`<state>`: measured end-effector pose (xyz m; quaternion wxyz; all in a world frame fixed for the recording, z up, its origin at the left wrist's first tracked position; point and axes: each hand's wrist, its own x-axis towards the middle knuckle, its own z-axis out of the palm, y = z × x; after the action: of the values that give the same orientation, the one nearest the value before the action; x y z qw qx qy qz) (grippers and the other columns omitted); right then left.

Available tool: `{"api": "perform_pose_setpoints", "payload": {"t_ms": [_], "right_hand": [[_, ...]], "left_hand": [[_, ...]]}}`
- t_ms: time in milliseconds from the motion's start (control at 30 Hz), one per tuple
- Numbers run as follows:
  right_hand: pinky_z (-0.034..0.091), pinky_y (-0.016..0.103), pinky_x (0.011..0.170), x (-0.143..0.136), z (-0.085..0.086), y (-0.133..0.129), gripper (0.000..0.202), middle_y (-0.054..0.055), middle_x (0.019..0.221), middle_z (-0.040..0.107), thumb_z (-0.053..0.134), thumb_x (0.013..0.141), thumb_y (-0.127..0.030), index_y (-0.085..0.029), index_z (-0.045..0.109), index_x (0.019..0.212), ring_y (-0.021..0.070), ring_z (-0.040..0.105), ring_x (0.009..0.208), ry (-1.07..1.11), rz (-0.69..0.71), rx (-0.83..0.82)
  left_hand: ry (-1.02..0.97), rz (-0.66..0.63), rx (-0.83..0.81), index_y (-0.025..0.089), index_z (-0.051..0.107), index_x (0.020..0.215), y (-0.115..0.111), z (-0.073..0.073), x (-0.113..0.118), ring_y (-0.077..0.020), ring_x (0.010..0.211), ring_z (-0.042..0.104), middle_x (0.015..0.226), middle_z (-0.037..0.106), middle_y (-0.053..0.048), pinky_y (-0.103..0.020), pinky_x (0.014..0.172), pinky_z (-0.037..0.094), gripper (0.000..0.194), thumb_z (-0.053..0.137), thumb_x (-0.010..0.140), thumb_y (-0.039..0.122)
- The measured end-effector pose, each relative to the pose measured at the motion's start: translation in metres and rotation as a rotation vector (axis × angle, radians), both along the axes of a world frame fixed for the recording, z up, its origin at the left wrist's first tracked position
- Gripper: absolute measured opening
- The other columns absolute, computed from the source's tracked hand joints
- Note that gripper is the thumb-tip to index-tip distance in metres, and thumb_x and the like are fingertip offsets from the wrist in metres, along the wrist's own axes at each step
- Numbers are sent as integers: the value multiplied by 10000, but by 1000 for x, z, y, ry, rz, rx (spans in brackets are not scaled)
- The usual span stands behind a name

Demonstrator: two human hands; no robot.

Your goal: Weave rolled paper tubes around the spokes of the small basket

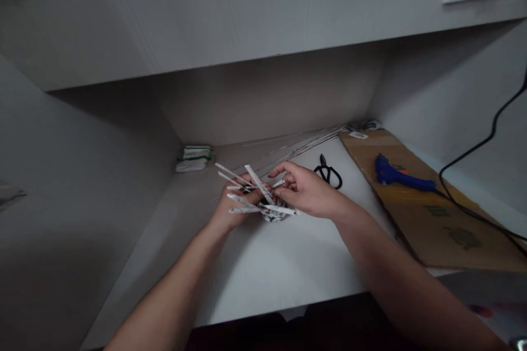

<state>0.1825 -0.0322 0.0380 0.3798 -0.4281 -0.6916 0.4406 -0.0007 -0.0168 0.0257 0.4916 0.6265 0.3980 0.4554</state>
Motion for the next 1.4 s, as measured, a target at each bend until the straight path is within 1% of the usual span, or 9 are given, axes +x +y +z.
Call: {"api": "perform_pose_setpoints", "payload": {"t_ms": [133,300,500,733,933,1067,1233,1333,1400], "right_hand": [[456,256,525,1,-6,3,256,18,786,697,583,814,-185,-231,546,1063,147,638,649,-43,-3,28],[434,240,523,0,-6,5,165,26,770,689,587,819,-198,-210,628,978,137,626,645,-108,-14,65],[408,231,495,-1,-2,2,85,13,712,675,606,798,-207,-202,628,879,130,610,602,-115,-56,70],[375,233,480,-3,-8,6,98,11,669,655,622,795,-298,-201,603,790,128,581,574,-96,-122,85],[379,229,481,-5,-10,4,66,-1,669,643,585,801,-273,-208,586,792,130,582,583,-92,-143,107],[373,229,481,-6,-11,3,48,1,688,646,574,803,-256,-210,586,795,128,581,589,-110,-150,128],[399,227,510,-7,-2,-2,46,5,728,647,579,813,-244,-210,600,835,118,580,614,-98,-152,164],[442,233,569,-4,7,-5,111,11,784,646,601,821,-277,-209,616,908,115,583,664,-10,-169,165],[456,242,598,-3,13,-5,139,15,786,637,615,822,-306,-202,623,914,115,578,678,54,-167,129]], "left_hand": [[-53,-36,-87,159,658,695,2,-2,-3,-165,604,643,654,696,-32,-289,585,520,204,753,642,331],[16,-65,-5,157,667,696,3,3,-6,-172,614,650,670,703,-46,-296,605,530,197,743,666,336],[140,-65,129,159,688,775,7,-2,-14,-164,672,651,757,710,-57,-277,631,534,145,672,727,294],[130,-5,130,154,659,728,4,0,-9,-169,643,639,708,682,-50,-279,601,526,119,685,710,269],[118,-6,89,159,702,817,6,-2,-10,-191,679,667,753,722,-60,-291,627,536,153,701,716,275],[141,-5,108,150,714,799,4,0,-9,-211,706,675,775,729,-80,-317,650,538,139,674,745,272],[99,2,132,163,709,769,6,-1,-11,-192,680,654,734,709,-57,-301,632,517,122,697,739,281],[34,40,159,163,702,727,13,-2,-16,-176,661,632,712,678,-44,-281,598,495,142,760,679,284],[17,32,211,169,712,739,16,-2,-21,-169,698,629,743,668,-38,-273,614,491,143,767,683,288]]}}
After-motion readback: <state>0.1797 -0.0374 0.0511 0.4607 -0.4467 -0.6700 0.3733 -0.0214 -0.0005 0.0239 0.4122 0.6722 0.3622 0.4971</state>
